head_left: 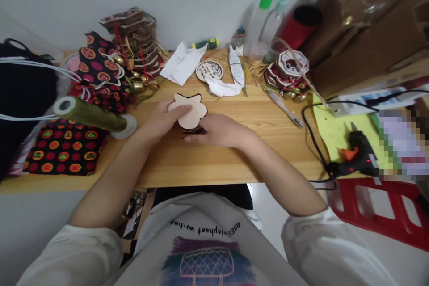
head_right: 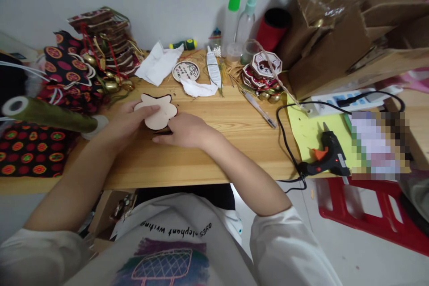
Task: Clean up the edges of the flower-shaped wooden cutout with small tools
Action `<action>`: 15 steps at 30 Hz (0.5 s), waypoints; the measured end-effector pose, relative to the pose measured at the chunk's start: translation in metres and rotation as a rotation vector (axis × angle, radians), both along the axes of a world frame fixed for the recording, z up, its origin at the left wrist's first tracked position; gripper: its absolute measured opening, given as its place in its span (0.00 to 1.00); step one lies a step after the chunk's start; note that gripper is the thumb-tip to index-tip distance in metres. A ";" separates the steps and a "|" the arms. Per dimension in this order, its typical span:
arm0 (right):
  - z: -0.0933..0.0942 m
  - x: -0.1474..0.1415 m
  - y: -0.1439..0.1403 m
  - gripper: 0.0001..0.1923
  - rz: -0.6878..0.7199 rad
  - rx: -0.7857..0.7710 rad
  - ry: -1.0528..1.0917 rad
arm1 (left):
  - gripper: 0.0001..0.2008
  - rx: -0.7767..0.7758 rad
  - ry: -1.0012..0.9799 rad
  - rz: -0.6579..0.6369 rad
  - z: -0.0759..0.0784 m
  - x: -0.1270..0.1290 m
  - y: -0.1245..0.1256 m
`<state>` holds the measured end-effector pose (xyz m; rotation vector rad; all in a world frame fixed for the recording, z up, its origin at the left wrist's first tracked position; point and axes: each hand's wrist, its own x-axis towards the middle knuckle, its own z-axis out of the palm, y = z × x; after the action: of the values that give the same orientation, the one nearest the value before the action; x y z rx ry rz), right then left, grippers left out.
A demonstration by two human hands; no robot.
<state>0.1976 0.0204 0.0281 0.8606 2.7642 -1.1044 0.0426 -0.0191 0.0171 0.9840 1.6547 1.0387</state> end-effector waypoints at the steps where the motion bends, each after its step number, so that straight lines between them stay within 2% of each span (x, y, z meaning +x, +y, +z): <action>1: 0.000 0.000 0.000 0.21 -0.003 0.008 -0.013 | 0.19 0.001 -0.002 0.002 0.000 0.000 0.000; 8: 0.003 -0.002 -0.003 0.26 0.001 0.077 -0.120 | 0.19 0.005 -0.024 -0.002 -0.002 -0.002 0.000; 15: 0.006 -0.003 -0.007 0.26 -0.004 0.097 -0.149 | 0.19 -0.004 -0.001 -0.011 -0.003 -0.003 0.000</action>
<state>0.1945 0.0138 0.0339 0.9186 2.7117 -0.8743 0.0397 -0.0190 0.0143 0.9886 1.6483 1.0283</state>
